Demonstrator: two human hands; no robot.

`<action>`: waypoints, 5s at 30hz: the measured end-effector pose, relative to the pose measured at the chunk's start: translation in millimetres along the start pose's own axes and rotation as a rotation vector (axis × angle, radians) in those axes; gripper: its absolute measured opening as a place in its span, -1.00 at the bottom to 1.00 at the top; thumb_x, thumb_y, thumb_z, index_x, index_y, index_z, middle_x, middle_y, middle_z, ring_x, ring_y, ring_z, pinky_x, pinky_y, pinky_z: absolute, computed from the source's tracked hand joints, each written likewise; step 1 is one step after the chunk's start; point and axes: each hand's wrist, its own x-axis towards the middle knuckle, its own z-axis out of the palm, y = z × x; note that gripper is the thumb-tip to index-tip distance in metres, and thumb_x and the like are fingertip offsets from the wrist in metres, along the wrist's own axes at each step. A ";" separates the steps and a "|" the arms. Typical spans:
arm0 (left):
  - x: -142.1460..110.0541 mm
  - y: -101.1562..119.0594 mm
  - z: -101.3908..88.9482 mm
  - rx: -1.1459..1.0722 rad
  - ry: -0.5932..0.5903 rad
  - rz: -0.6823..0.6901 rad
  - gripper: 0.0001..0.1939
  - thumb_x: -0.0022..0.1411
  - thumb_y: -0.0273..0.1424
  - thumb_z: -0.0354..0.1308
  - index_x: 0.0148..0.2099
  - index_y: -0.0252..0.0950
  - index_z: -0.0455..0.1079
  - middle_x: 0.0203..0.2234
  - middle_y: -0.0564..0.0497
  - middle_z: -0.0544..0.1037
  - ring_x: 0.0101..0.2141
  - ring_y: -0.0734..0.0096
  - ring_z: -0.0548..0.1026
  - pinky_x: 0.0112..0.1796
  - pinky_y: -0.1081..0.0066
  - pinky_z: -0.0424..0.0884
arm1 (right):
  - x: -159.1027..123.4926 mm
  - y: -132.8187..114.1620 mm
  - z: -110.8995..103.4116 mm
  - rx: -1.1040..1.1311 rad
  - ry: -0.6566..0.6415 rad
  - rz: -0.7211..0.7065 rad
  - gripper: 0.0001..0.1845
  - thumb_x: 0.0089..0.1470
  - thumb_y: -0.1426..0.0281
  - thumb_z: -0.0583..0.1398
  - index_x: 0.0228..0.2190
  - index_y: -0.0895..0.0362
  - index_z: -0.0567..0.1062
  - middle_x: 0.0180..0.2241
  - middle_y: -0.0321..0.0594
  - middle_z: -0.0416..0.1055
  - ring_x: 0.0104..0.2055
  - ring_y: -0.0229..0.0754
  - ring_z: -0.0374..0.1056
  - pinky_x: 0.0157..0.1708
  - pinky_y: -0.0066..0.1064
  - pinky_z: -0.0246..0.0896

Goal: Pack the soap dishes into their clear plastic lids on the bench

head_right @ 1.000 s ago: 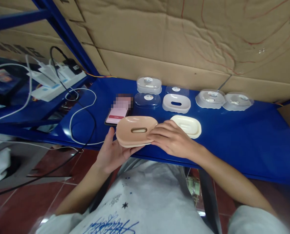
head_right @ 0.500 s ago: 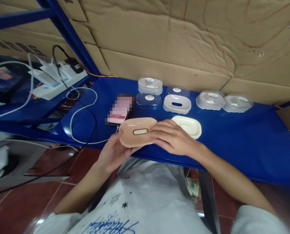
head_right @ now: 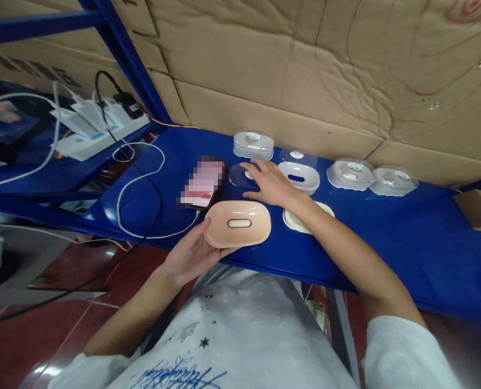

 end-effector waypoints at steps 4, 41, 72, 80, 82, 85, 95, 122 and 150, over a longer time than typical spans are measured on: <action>1.1 0.0 -2.9 -0.026 -0.016 -0.014 -0.48 0.55 -0.25 0.09 0.47 -0.14 0.26 0.20 -0.13 0.62 0.25 0.07 0.52 0.18 0.17 0.51 | 1.3 9.7 -2.8 0.116 -0.068 -0.045 -0.07 0.14 0.05 0.42 0.39 0.07 0.27 0.35 0.15 0.32 0.38 0.31 0.28 0.29 0.23 0.25; 3.9 -2.1 6.0 0.034 0.033 0.065 -0.40 0.56 0.02 -0.04 0.39 -0.21 0.39 0.19 -0.09 0.62 0.22 0.14 0.53 0.09 0.28 0.53 | -82.8 -70.4 -32.4 0.350 0.071 -0.240 -0.09 0.18 0.06 0.41 0.42 -0.05 0.21 0.42 0.12 0.15 0.44 0.23 0.18 0.36 0.13 0.24; 0.6 -4.3 -3.2 0.087 -0.144 0.000 -0.48 0.56 -0.02 0.01 0.29 -0.20 0.51 0.16 -0.09 0.65 0.18 0.13 0.57 0.14 0.23 0.52 | -98.6 -74.1 -52.3 0.342 0.040 -0.206 0.03 0.07 0.03 0.47 0.42 -0.10 0.19 0.39 0.03 0.20 0.40 0.20 0.24 0.34 0.06 0.29; 4.2 -1.7 -5.5 0.271 -0.290 -0.022 -0.48 0.53 -0.07 0.06 0.38 -0.18 0.42 0.26 -0.21 0.55 0.14 0.04 0.58 0.09 0.16 0.53 | -224.2 13.3 -99.0 -0.029 0.387 0.393 -0.07 0.05 -0.14 0.41 0.32 -0.06 0.34 0.23 0.06 0.45 0.23 0.24 0.43 0.20 0.09 0.37; 5.2 -1.4 -4.4 0.286 -0.297 -0.023 -0.50 0.52 -0.09 0.08 0.34 -0.19 0.46 0.24 -0.20 0.56 0.12 0.06 0.58 0.08 0.17 0.54 | -260.1 44.9 -93.0 -0.106 0.439 0.598 0.00 -0.02 -0.29 0.36 0.29 -0.04 0.38 0.17 0.10 0.50 0.13 0.24 0.49 0.09 0.06 0.43; 5.2 -1.4 -3.4 0.292 -0.276 -0.024 -0.53 0.51 -0.12 0.10 0.30 -0.21 0.50 0.21 -0.19 0.58 0.10 0.07 0.58 0.07 0.19 0.54 | -291.5 78.9 -77.8 -0.148 0.391 0.713 0.04 -0.04 -0.37 0.30 0.27 -0.01 0.40 0.14 0.16 0.51 0.10 0.23 0.50 0.04 0.01 0.42; 3.9 -1.7 0.0 0.296 -0.238 -0.023 -0.62 0.49 -0.20 0.17 0.21 -0.25 0.55 0.16 -0.22 0.60 0.09 0.06 0.59 0.06 0.18 0.53 | -259.7 48.8 -70.4 -0.282 0.344 0.375 -0.23 0.21 -0.13 0.30 0.27 0.02 0.44 0.37 0.23 0.27 0.40 0.41 0.22 0.29 0.27 0.15; 37.4 -8.2 36.5 -0.143 0.168 -0.131 -0.48 0.55 -0.09 0.00 0.23 -0.39 0.49 0.06 -0.13 0.70 0.17 -0.01 0.58 0.17 0.06 0.52 | -115.4 3.6 -31.9 -0.011 0.274 0.170 -0.61 0.45 0.18 0.13 0.14 0.03 0.59 0.10 -0.03 0.62 0.13 0.16 0.52 0.14 0.08 0.35; 35.4 -13.7 28.9 -0.042 0.084 0.003 -0.71 0.47 -0.26 0.22 0.15 -0.17 0.55 0.06 0.01 0.70 0.15 0.14 0.60 0.15 0.13 0.56 | -87.9 49.1 12.2 -0.028 0.211 0.385 -0.17 0.42 -0.05 -0.01 0.51 0.07 0.01 0.56 0.06 -0.14 0.60 0.23 -0.23 0.48 0.34 -0.26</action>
